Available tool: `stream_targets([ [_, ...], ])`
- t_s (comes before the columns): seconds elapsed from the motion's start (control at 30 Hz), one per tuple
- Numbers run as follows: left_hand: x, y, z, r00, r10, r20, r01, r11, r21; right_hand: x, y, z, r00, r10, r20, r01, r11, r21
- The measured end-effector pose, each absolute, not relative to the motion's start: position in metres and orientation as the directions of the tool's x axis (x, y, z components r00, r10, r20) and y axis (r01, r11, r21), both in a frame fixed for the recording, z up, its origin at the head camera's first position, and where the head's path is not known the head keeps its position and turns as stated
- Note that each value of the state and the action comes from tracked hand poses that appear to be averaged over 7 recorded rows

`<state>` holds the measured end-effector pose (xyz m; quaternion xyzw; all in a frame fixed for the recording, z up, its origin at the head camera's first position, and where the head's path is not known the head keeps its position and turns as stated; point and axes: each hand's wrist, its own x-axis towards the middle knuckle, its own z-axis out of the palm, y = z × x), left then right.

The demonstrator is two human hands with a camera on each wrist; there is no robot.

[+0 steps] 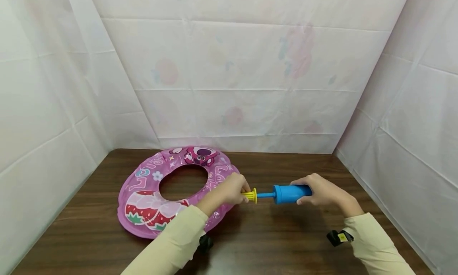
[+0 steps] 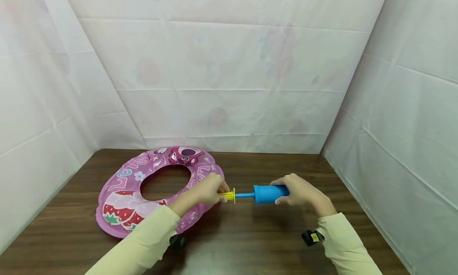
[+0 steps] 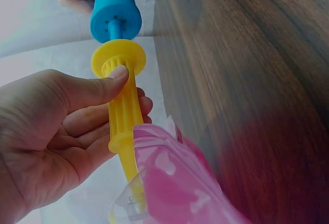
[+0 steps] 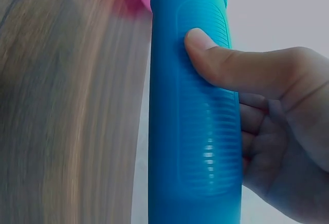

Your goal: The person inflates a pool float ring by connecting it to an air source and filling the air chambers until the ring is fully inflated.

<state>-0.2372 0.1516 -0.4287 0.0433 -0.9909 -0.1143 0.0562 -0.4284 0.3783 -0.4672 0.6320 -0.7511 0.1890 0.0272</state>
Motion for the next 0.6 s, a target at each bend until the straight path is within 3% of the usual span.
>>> stream_targets([
  [0.6, -0.238, 0.151, -0.429, -0.989, -0.097, 0.108, -0.069, 0.969, 0.239, -0.451, 0.415, -0.465, -0.217, -0.934, 0.283, -0.962, 0.156, -0.224],
])
